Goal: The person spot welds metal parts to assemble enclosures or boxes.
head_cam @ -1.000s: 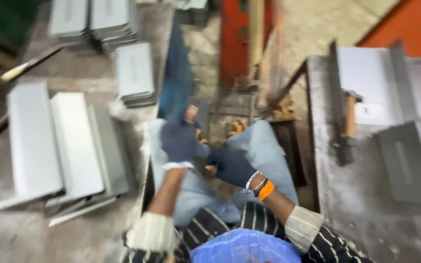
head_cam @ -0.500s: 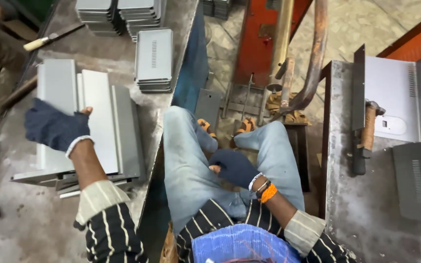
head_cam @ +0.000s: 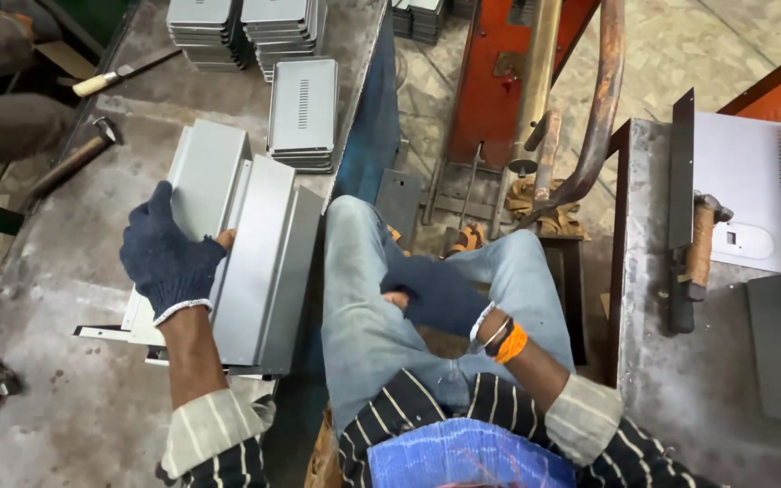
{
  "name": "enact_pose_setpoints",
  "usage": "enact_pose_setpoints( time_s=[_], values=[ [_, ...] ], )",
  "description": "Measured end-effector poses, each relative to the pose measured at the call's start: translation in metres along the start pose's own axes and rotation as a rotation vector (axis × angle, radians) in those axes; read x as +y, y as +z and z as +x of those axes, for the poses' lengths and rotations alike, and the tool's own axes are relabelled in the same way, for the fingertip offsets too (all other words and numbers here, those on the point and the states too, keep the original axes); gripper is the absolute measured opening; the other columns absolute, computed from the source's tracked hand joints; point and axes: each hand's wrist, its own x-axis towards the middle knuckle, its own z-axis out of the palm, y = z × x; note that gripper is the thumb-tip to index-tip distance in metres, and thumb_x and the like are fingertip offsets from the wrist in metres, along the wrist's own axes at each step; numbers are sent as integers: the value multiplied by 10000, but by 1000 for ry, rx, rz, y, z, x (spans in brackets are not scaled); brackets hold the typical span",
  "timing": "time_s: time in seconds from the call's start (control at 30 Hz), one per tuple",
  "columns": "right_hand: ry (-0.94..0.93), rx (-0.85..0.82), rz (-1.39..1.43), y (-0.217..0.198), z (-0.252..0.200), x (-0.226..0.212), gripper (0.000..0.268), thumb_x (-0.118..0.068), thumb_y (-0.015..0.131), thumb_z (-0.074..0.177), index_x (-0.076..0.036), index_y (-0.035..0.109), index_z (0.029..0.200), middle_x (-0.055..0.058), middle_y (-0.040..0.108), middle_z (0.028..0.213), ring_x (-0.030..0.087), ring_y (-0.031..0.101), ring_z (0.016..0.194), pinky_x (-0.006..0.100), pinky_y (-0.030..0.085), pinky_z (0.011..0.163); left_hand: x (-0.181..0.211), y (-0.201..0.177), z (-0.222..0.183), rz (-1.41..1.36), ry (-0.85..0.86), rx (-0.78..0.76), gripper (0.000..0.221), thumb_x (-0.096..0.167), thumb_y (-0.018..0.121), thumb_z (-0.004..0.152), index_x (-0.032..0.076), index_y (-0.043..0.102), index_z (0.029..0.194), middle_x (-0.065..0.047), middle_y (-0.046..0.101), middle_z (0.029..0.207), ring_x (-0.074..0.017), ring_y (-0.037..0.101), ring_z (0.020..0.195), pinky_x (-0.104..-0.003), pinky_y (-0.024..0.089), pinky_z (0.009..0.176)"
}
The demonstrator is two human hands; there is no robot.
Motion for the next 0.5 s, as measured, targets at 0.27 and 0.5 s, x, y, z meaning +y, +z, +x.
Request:
enact_pose_setpoints(
  time_s=[0.27,0.5],
  values=[
    [-294,373,-194,-58,64,-117,496,-240,752,875,-115,580,1323,134,606,1312,354,573,1239,471,448,1056,79,-112,28,58,421,51,812,358,930,608,87,666,1327,-147,666,1238,-383,620,926,-505,487,782],
    [-221,554,-447,-54,85,-133,872,-147,816,848,-149,381,1604,79,558,1334,298,572,1305,508,343,1262,132,-157,44,25,931,-334,781,337,877,618,108,667,1335,-96,675,1141,-335,625,972,-533,480,811]
  ],
)
